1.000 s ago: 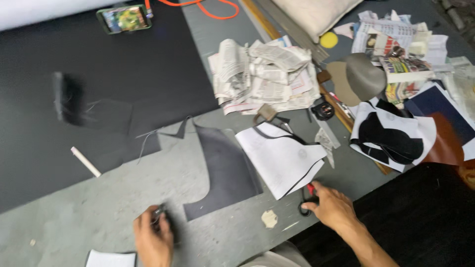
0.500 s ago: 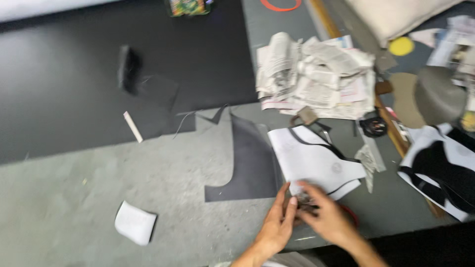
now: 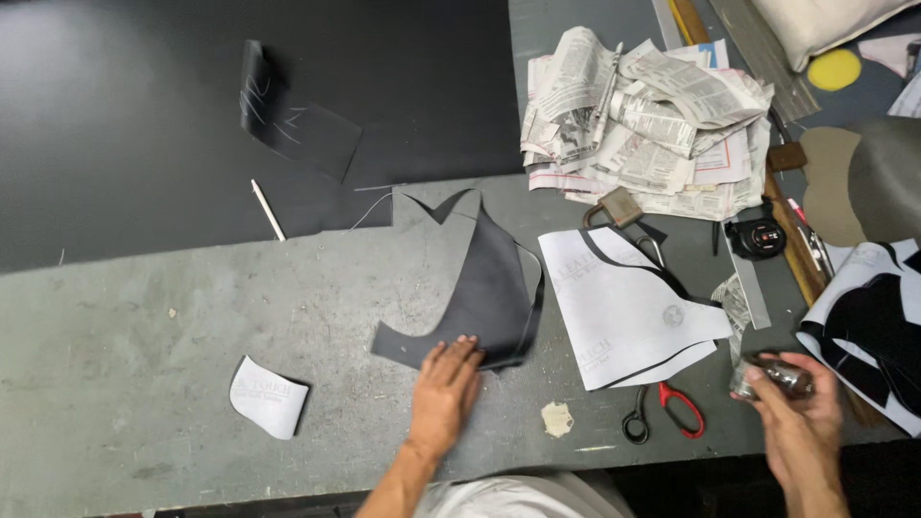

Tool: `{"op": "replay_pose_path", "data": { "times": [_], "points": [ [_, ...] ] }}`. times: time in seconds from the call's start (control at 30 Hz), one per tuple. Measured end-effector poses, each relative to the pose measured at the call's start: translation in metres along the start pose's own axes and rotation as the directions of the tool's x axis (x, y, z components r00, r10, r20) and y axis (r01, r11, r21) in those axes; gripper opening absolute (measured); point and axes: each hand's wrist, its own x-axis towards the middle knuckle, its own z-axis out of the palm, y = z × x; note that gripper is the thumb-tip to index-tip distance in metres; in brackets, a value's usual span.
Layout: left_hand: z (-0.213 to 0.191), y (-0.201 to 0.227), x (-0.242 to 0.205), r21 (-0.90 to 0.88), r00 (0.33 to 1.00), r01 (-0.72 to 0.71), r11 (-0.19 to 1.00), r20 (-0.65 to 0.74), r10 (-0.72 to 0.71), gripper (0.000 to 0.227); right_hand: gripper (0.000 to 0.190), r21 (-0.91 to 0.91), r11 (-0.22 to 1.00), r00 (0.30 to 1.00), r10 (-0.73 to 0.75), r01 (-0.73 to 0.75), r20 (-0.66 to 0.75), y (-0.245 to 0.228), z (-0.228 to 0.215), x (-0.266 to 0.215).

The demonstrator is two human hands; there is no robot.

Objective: The person places a newspaper template on a black sheet, secures it with metal weights, and uses shears to cut the sheet along the template edges. The person then removes the template and weights, and repeats the process with a second template.

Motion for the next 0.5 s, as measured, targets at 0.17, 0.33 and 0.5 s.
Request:
{"op": "replay_pose_path", "data": {
  "times": [0.17,0.33,0.5],
  "points": [
    [-0.009,-0.042,-0.002,-0.525,0.746,0.584,0.619,0.045,-0.665,0.026,0.041,0.215,0.974,0.995,0.06,-0.076,0.079,0.016,0.005,-0.001],
    [-0.059,-0.102,0.017,-0.643,0.685,0.557,0.526,-0.003,-0.729,0.043,0.046,0.033,0.981,0.979,-0.185,0.189,-0.083,0.01,0.013,0.001],
    [-0.12,-0.106,0.044,-0.604,0.803,0.459,0.651,-0.031,-0.595,0.031,0.053,-0.493,0.747,0.834,-0.547,0.446,-0.074,0.02,0.014,-0.005]
  ]
}}
